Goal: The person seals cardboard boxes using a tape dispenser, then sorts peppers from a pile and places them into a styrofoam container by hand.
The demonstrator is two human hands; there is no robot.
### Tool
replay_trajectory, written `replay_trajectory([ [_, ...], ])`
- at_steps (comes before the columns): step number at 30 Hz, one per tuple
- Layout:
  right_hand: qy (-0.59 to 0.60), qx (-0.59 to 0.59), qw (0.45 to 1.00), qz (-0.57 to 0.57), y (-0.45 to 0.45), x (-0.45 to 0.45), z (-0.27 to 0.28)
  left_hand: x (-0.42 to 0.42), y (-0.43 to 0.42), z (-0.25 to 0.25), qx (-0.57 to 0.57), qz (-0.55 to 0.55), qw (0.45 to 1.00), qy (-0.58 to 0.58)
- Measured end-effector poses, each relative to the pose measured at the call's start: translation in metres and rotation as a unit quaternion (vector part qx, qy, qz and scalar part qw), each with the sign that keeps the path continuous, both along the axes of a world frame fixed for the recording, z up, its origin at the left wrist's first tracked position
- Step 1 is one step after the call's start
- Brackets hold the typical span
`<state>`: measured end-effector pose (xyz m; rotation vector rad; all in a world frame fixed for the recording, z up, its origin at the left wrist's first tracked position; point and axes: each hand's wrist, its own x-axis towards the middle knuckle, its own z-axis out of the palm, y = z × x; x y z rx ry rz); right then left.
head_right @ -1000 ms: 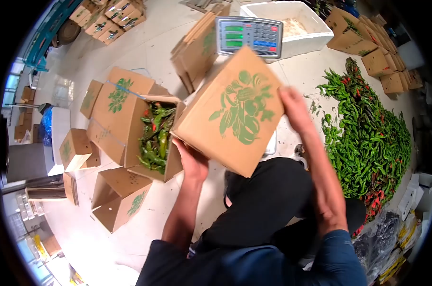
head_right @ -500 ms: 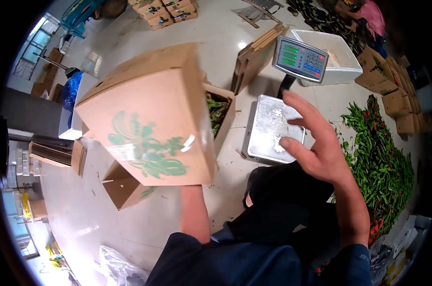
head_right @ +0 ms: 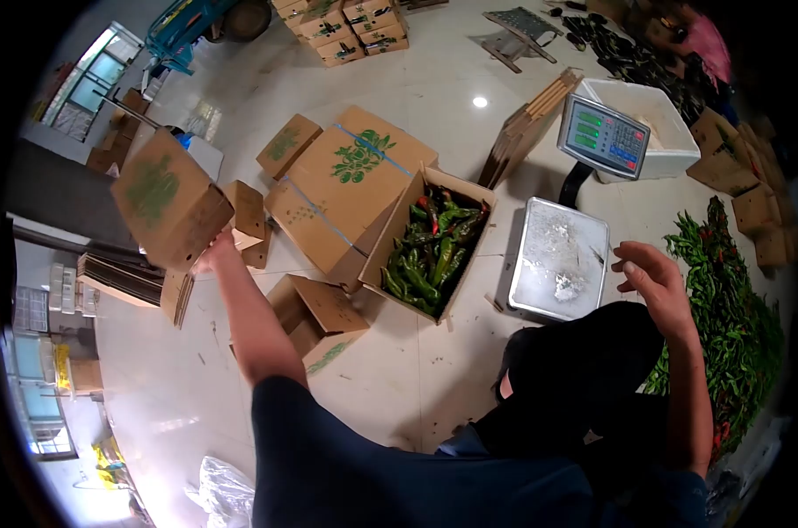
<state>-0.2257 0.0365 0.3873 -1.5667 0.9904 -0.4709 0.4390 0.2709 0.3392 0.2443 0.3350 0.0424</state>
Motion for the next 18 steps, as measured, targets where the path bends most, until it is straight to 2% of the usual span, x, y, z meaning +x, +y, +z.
replay_trajectory([
  [2, -0.001, 0.005, 1.0, 0.008, 0.0, 0.008, -0.004, 0.037, 0.006, -0.055, 0.049, 0.026, 0.995, 0.086],
  [5, -0.005, 0.036, 0.999, -0.001, 0.004, 0.015, -0.008, 0.051, 0.007, -0.158, 0.083, -0.084, 0.977, 0.18],
  [6, -0.004, 0.034, 0.999, -0.003, 0.004, 0.014, -0.008, 0.03, -0.005, -0.163, 0.004, -0.102, 0.974, 0.203],
  [8, 0.002, 0.032, 0.999, -0.008, 0.004, 0.006, -0.008, -0.007, -0.028, -0.17, -0.005, -0.182, 0.967, 0.18],
  [11, 0.024, 0.021, 0.999, -0.023, 0.001, -0.014, -0.008, -0.022, -0.054, -0.207, 0.168, -0.284, 0.937, 0.116],
  [14, 0.027, 0.021, 0.998, -0.05, -0.002, -0.036, -0.014, -0.051, -0.076, -0.21, 0.33, -0.292, 0.897, 0.032],
  [16, 0.03, 0.006, 0.998, -0.062, 0.001, -0.059, -0.02, -0.086, -0.093, -0.185, 0.424, -0.279, 0.859, -0.06],
  [18, 0.042, 0.008, 0.996, -0.076, 0.004, -0.077, -0.026, -0.123, -0.111, -0.163, 0.499, -0.294, 0.797, -0.172],
])
